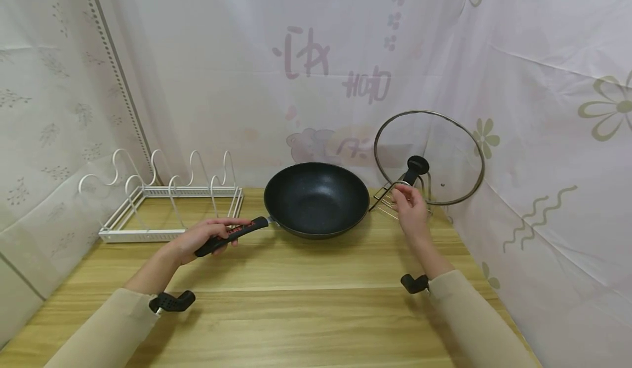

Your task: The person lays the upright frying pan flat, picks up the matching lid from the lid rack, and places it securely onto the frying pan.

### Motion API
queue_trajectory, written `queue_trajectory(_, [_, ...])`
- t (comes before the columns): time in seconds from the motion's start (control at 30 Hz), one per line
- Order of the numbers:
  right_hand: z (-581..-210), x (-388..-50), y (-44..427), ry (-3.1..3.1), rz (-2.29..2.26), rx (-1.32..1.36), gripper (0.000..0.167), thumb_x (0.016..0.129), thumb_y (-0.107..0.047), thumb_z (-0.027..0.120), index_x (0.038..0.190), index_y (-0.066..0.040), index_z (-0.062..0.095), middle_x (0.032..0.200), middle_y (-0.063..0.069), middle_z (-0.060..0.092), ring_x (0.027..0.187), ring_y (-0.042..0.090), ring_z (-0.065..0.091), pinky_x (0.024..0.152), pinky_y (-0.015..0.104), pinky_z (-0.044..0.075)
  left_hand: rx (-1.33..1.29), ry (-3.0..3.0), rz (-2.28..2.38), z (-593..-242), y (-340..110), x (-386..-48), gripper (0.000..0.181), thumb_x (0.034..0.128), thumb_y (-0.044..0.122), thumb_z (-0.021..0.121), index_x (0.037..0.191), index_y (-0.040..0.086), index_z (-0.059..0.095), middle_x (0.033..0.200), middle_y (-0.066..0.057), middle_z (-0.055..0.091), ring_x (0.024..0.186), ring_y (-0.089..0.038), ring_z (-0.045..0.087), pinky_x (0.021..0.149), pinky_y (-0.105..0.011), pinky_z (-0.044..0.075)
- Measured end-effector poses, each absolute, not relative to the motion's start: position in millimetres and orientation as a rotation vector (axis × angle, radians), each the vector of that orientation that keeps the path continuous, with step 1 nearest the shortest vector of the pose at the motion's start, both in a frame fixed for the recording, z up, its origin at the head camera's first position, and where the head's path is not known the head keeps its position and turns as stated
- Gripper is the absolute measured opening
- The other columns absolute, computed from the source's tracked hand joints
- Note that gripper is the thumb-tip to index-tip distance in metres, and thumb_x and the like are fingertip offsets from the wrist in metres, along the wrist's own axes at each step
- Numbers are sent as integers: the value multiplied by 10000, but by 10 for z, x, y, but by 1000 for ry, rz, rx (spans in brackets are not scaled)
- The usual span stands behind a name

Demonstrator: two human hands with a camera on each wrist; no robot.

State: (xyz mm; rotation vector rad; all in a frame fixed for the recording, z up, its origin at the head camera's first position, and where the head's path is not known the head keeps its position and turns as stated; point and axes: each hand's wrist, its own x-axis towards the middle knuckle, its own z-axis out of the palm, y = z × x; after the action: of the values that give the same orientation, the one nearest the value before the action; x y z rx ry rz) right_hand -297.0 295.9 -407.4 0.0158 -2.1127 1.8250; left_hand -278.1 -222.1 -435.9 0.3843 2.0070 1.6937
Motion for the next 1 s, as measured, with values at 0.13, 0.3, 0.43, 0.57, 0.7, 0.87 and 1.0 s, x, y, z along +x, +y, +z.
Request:
queue_trajectory(0.13, [-4007, -3005, 3111, -2090, 1808, -45, 371, 1128, -326, 603, 1430, -110, 617, 1187, -133, 712, 1020, 11, 717, 872, 153, 604, 380, 1999, 1697, -4354, -2219, -2775, 619, 998, 55, 486, 1613, 82, 550, 1038, -128, 761, 609, -115, 505, 582, -247, 435])
queue_trajectory(0.3, [-3947, -3086, 3260, -1958, 1866, -71, 324, 1144, -276, 555, 1391, -85, 645, 1086, -144, 752, 923, 51, 735, 805, 173, 618, 384, 1997, 1697, -4349, -2221, -2773, 616, 1001, 55, 484, 1613, 82, 550, 1042, -127, 760, 618, -128, 506, 586, -248, 440])
queue_trajectory(0.43, [-3917, -3148, 3350, -1874, 1917, -70, 244, 1163, -242, 501, 1286, -132, 681, 1042, -111, 759, 887, 75, 726, 773, 173, 611, 390, 1997, 1698, -4348, -2226, -2774, 617, 1001, 53, 479, 1613, 84, 551, 1045, -131, 759, 624, -139, 501, 588, -251, 439])
queue_trajectory(0.57, [-3917, -3201, 3446, -1891, 1897, -118, 205, 1166, -258, 484, 1176, -248, 688, 1008, -150, 736, 913, 69, 708, 781, 166, 599, 387, 1995, 1697, -4348, -2228, -2776, 617, 1001, 54, 479, 1613, 88, 552, 1043, -130, 762, 629, -141, 501, 591, -251, 444])
queue_trajectory(0.7, [-3927, -3251, 3539, -1988, 1835, -195, 173, 1152, -299, 506, 1164, -283, 677, 1016, -187, 697, 941, 27, 680, 795, 139, 575, 381, 1993, 1698, -4347, -2226, -2775, 618, 1000, 58, 486, 1613, 94, 554, 1037, -124, 763, 628, -145, 502, 588, -251, 443])
queue_trajectory(0.87, [-3955, -3334, 3633, -2176, 1757, -243, 280, 1145, -358, 489, 1295, -165, 627, 1008, -223, 642, 998, -2, 644, 832, 109, 552, 377, 1990, 1701, -4343, -2224, -2775, 619, 999, 59, 488, 1613, 92, 553, 1028, -114, 763, 619, -143, 500, 579, -250, 436])
queue_trajectory(1.0, [-3993, -3425, 3670, -2321, 1713, -234, 550, 1165, -415, 411, 1518, -9, 523, 1212, -98, 663, 1075, 1, 611, 927, 158, 552, 373, 1998, 1698, -4344, -2225, -2776, 618, 998, 63, 495, 1612, 95, 556, 1035, -127, 765, 624, -146, 505, 579, -255, 442])
